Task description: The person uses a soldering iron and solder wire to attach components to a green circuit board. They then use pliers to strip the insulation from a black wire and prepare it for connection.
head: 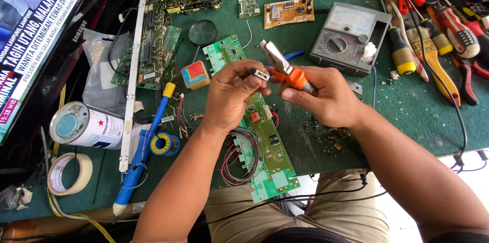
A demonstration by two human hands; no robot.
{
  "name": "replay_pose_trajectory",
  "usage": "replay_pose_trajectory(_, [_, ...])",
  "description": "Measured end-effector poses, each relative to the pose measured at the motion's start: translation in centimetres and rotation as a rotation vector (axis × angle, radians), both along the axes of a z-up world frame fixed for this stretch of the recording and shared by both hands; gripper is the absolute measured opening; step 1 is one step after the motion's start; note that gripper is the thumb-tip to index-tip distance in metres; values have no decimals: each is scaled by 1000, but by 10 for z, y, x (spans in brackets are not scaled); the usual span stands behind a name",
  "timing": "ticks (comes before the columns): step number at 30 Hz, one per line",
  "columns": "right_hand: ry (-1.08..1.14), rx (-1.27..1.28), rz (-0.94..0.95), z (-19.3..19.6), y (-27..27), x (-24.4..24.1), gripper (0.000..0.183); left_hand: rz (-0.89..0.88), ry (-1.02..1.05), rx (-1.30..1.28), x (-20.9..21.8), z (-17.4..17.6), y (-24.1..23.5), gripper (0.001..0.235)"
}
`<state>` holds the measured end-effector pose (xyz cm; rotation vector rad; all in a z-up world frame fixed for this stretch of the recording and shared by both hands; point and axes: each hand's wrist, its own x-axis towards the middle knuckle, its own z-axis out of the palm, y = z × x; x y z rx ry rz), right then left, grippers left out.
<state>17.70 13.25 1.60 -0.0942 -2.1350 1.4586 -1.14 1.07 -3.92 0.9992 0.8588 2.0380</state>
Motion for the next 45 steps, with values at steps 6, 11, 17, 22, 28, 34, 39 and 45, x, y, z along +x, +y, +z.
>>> replay_pose_trajectory(6, [146, 121, -71, 8, 0, -3, 12, 78, 201, 23, 4, 16, -3, 19])
replay_pose_trajectory(11, [138, 88, -186, -2, 8, 2, 26, 144, 367, 3, 7, 26, -5, 21])
replay_pose_trajectory(17, [-19, -231, -77, 21, -11, -4, 22, 171, 315, -2, 4, 26, -3, 19])
replay_pose_trajectory(22, [38, -449, -93, -31, 17, -5, 15, 96, 197, 5, 10, 32, -7, 20])
replay_pose_trajectory(28, [-15, -268, -170, 4, -3, -9, 5, 132, 245, 27, 5, 24, -4, 21])
replay_pose_trajectory(34, [-81, -328, -250, -22, 9, -6, 10, 234, 467, 57, 5, 12, -1, 19])
replay_pose_trajectory(39, [-214, -246, -246, -28, 14, -11, 20, 492, 658, 20, 13, 18, -3, 16])
replay_pose_trajectory(45, [-409, -52, -347, -12, 1, -14, 23, 682, 855, 100, 12, 27, -2, 23])
